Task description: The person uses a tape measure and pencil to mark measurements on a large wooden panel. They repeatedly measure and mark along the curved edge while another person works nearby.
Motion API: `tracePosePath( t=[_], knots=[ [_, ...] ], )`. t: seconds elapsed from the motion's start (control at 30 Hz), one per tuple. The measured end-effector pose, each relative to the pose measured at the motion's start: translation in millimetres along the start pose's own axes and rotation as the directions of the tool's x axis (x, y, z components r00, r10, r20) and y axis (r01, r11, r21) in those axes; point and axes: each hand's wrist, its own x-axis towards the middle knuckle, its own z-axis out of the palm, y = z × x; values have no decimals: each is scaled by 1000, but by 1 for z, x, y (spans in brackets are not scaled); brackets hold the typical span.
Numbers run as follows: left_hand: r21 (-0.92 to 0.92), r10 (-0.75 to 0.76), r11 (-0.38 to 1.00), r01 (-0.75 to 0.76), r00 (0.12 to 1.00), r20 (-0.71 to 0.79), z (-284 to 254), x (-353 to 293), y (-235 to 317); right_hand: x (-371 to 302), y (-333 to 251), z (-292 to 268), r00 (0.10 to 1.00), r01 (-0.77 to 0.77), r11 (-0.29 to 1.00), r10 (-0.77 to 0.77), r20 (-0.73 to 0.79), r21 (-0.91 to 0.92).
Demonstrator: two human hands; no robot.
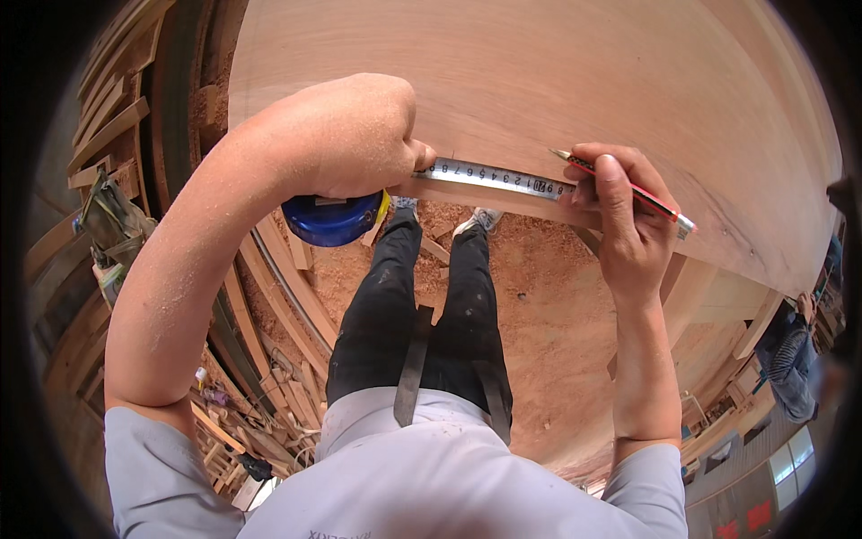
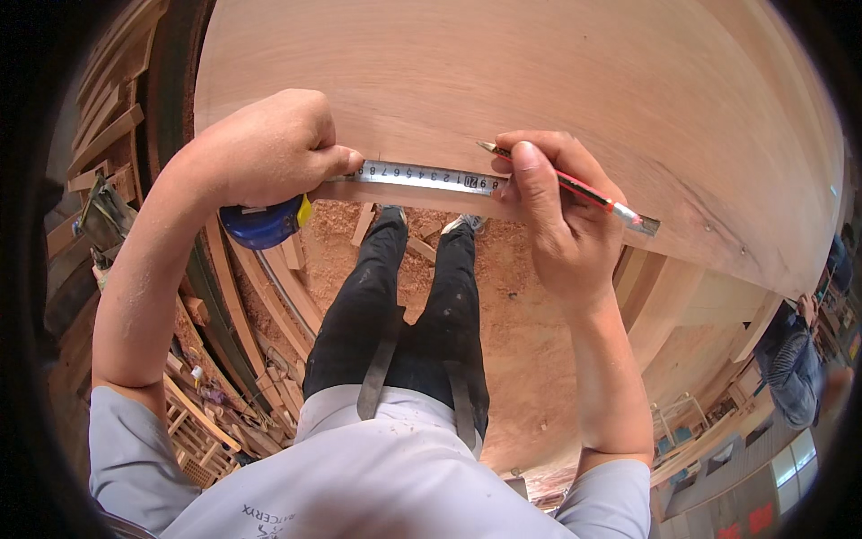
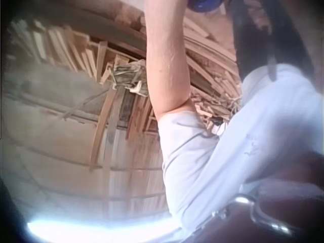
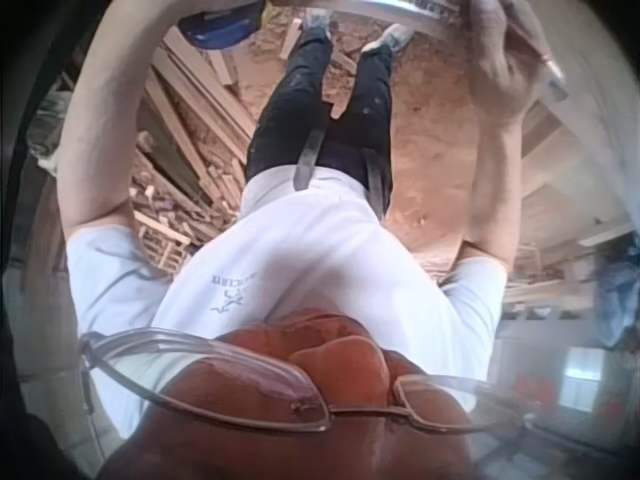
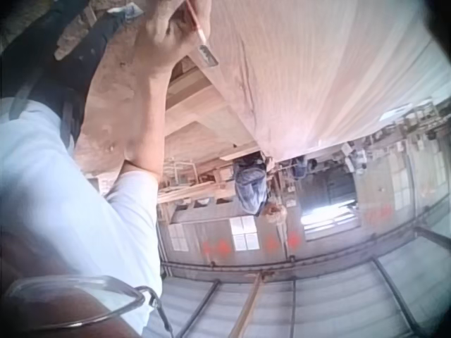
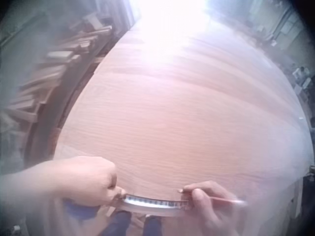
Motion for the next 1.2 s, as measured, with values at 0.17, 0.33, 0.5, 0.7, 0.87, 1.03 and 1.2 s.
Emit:
tracePosePath(
  t=[0.17,0.33,0.5,0.7,0.87,1.03,1.2],
  knots=[
    [22,-8,1000,8,1000,-5,1,1,-3,0,-4,-4,1000,22,999,-22,17,-47],
    [22,-13,1000,13,1000,9,0,1,1,-3,-2,-9,998,42,993,-37,52,-110],
    [14,9,1000,-9,1000,-12,1,0,-1,-1,5,-6,993,107,984,-97,73,-144],
    [6,-29,1000,29,1000,4,0,1,1,-1,7,-4,992,117,983,-108,70,-140],
    [11,-28,1000,28,999,23,-2,1,2,-1,9,-5,990,127,982,-116,84,-136],
    [21,-32,999,31,999,20,-1,1,2,-2,10,-5,989,130,982,-119,87,-136],
    [-4,-21,1000,22,999,37,-2,1,2,-1,9,-5,987,151,977,-139,85,-152]
  ],
)
